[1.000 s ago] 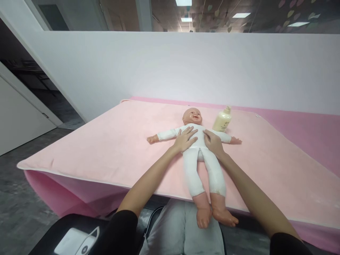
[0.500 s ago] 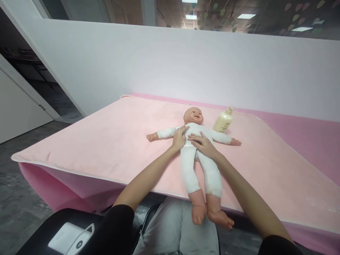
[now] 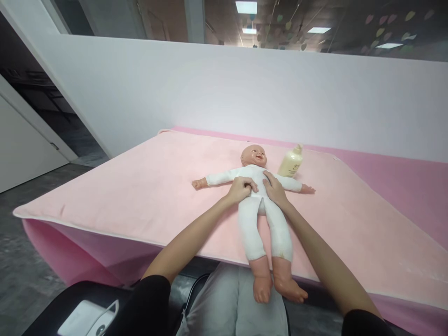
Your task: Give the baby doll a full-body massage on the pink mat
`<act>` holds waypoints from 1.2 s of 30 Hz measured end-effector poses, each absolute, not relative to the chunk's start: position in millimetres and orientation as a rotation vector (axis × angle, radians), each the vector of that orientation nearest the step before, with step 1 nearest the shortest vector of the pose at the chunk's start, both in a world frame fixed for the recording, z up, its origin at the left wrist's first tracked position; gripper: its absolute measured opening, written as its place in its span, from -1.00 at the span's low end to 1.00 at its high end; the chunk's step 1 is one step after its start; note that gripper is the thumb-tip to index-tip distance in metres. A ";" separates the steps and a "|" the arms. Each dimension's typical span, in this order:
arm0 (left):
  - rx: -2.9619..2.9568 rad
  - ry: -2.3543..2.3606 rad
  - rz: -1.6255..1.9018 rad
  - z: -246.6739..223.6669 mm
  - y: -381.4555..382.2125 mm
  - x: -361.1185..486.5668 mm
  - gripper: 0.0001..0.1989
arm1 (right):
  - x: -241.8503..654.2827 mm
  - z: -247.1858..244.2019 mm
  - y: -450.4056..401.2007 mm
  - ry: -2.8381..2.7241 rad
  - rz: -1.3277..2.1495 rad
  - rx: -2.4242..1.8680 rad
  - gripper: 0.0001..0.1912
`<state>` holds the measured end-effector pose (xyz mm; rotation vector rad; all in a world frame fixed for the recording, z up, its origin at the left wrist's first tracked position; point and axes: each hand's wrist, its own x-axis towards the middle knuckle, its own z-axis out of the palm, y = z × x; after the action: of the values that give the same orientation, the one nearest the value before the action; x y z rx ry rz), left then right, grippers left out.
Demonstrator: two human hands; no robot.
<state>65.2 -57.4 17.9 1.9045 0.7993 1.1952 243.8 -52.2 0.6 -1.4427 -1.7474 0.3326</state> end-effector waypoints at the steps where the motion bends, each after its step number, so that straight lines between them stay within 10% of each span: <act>1: 1.939 0.750 1.131 20.3 -60.6 66.2 -0.62 | 245.6 -0.5 -51.1 -1.704 0.341 -1.442 -0.49; 14: 2.608 0.832 0.434 43.3 -73.8 71.2 -0.61 | 251.9 -1.6 -53.5 -1.428 0.302 -1.405 -0.58; 36: 2.105 1.191 1.310 -3.6 -19.9 54.4 -0.48 | 220.5 34.5 -87.7 -2.158 0.606 -1.076 -0.69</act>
<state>54.4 -19.9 -3.6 2.1047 1.1910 1.3100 220.5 -87.7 34.5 -1.0764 -2.1577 0.6064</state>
